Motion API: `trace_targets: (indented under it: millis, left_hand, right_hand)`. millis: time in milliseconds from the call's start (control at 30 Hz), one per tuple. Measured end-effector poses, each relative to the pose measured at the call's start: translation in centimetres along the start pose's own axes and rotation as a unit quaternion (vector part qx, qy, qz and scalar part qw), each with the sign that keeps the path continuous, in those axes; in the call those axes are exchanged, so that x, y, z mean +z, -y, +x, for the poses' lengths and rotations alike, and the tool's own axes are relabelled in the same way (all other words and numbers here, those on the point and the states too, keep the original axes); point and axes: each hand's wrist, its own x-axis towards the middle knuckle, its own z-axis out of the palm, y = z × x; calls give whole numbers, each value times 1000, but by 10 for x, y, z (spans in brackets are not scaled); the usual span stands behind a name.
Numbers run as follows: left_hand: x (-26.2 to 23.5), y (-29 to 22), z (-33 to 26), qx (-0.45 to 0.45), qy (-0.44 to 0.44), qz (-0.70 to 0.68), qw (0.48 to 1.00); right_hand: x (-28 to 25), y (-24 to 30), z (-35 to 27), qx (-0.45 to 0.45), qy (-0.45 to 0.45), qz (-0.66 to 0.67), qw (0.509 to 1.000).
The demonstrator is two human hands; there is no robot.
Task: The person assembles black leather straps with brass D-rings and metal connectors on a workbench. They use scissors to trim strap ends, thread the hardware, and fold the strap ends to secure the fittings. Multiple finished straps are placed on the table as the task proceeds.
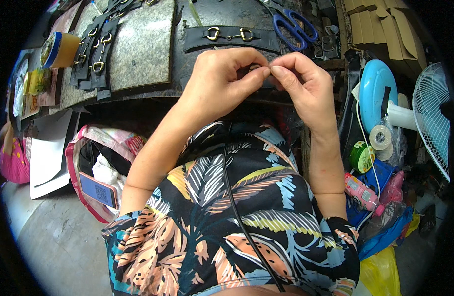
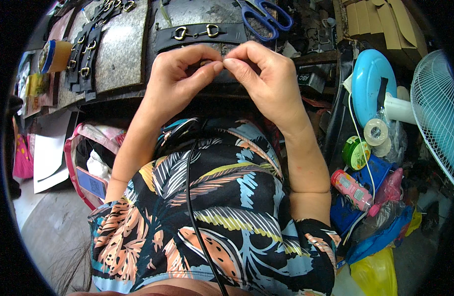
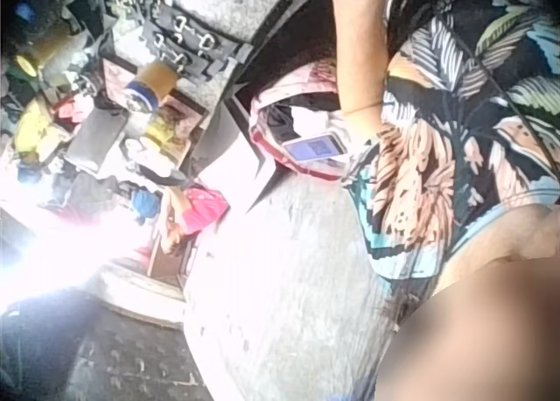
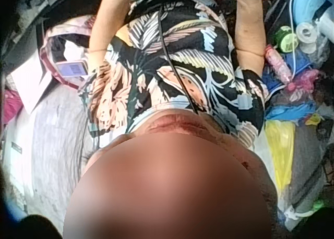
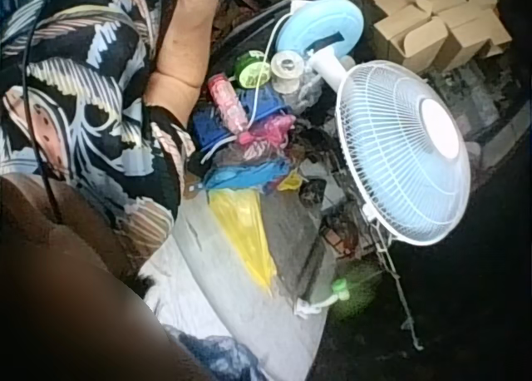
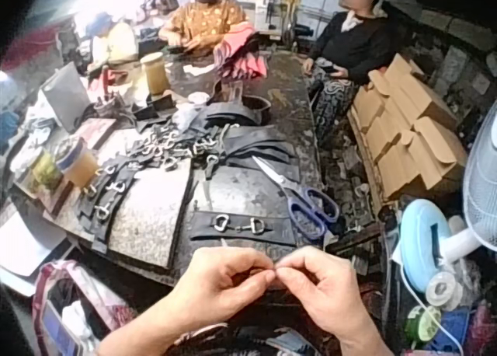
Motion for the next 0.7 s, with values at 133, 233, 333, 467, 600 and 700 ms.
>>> trace_targets:
  millis: [133, 233, 333, 467, 600, 700]
  left_hand:
    - [-17, -1, -13, 63, 4, 49, 997]
    - [-24, 4, -20, 77, -11, 119, 990]
    - [-26, 8, -29, 79, -35, 210, 974]
    - [-34, 11, -42, 70, -98, 300, 946]
    - [-44, 12, -54, 73, -138, 390, 907]
    - [-45, 15, -59, 83, -159, 414, 892]
  right_hand:
    - [-9, 3, 1, -82, -13, -142, 986]
    - [-6, -3, 1, -41, 15, -224, 974]
    - [0, -9, 1, -77, -11, -322, 944]
    - [0, -11, 1, -52, -10, -363, 930]
    - [2, -11, 2, -43, -17, -353, 934]
    - [3, -12, 3, -42, -24, -341, 939]
